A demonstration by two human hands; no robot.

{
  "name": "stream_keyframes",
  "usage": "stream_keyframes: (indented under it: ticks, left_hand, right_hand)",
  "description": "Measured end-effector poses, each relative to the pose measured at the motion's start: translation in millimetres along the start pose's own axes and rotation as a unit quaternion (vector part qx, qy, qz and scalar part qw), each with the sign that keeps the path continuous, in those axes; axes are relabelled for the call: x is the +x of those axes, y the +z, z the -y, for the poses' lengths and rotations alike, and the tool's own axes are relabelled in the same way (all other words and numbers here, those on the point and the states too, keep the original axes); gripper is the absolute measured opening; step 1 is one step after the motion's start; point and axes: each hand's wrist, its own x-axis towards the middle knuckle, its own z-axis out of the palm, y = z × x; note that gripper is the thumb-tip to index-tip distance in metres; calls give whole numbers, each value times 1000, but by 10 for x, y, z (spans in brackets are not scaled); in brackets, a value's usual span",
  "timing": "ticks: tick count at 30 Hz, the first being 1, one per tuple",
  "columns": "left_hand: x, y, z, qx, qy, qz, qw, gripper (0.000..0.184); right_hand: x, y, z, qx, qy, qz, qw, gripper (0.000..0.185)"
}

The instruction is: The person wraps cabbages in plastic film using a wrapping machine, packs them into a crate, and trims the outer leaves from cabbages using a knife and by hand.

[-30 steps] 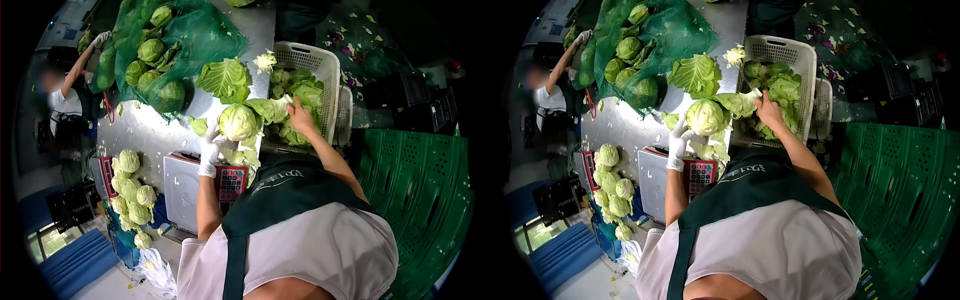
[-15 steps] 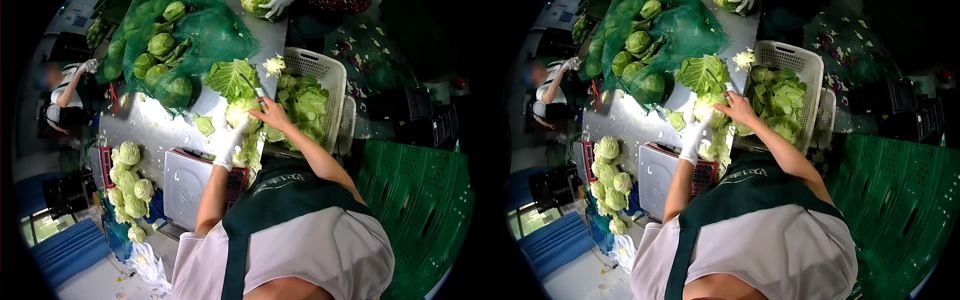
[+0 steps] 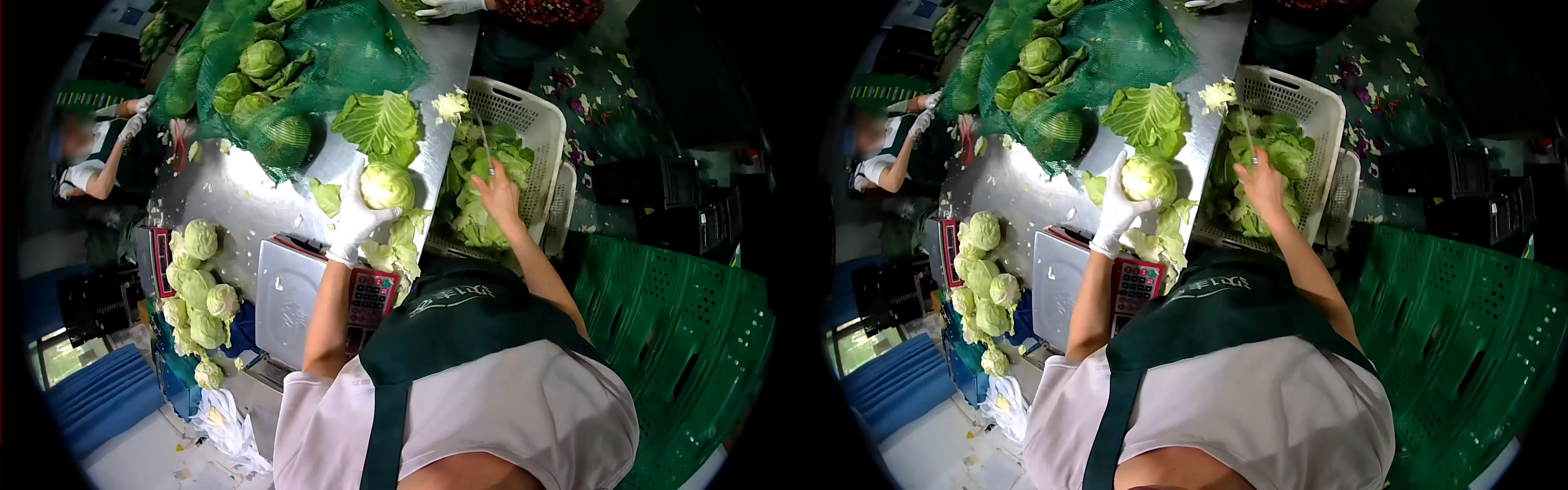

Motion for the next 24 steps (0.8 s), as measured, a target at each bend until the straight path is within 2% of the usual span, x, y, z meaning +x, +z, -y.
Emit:
stream_keyframes:
  ticks: [2, 4, 6, 7, 8, 10, 11, 12, 14, 16, 18, 20, 21, 22, 23, 24]
  left_hand:
    - [1, 77, -157, 192, 87, 4, 978, 112]
    - [-39, 190, -289, 177, 66, 15, 982, 112]
    - [-47, 272, -351, 297, 98, 2, 950, 110]
    - [-55, 302, -306, 309, 102, -6, 945, 110]
    - [-49, 315, -308, 311, 100, -8, 945, 110]
    - [-57, 337, -309, 296, 82, -3, 952, 109]
    - [-75, 337, -323, 297, 71, 1, 952, 109]
    - [-127, 321, -318, 296, 70, 3, 952, 109]
    - [-184, 281, -309, 284, 107, 29, 952, 108]
    - [-216, 199, -301, 273, 150, 34, 950, 108]
    - [-356, 115, -315, 302, 58, 27, 951, 114]
    - [-359, -19, -91, 347, 57, -5, 936, 111]
    - [-358, -126, 123, 199, 29, 26, 979, 110]
    - [-374, -167, 76, 44, -1, 54, 998, 110]
    - [-384, -174, 25, -93, -89, 73, 989, 110]
    - [-377, -99, 60, -91, -93, 70, 989, 110]
  right_hand:
    - [-42, -15, 361, 56, 18, 113, 992, 48]
    - [-163, 202, 538, 74, -89, 148, 982, 50]
    - [-273, 322, 769, 114, -128, 180, 969, 49]
    - [-289, 458, 726, 71, -234, 82, 966, 48]
    - [-275, 474, 718, 73, -235, 84, 966, 48]
    - [-241, 377, 798, -2, -148, 170, 974, 46]
    - [-184, 299, 845, 7, -91, 224, 970, 44]
    - [-50, 97, 1004, 3, 76, 315, 946, 45]
    - [179, 319, 385, -4, 102, 231, 968, 44]
    - [237, 327, 131, 35, 47, 231, 971, 43]
    - [79, 348, 78, 54, 31, 211, 976, 43]
    - [106, 226, 183, 64, 64, 181, 979, 45]
    - [113, 310, -25, 38, 51, 148, 987, 51]
    - [139, 243, -94, 38, 49, 150, 987, 51]
    - [148, 186, -157, -17, 94, 139, 986, 52]
    - [135, 145, -192, -71, 140, 127, 979, 54]
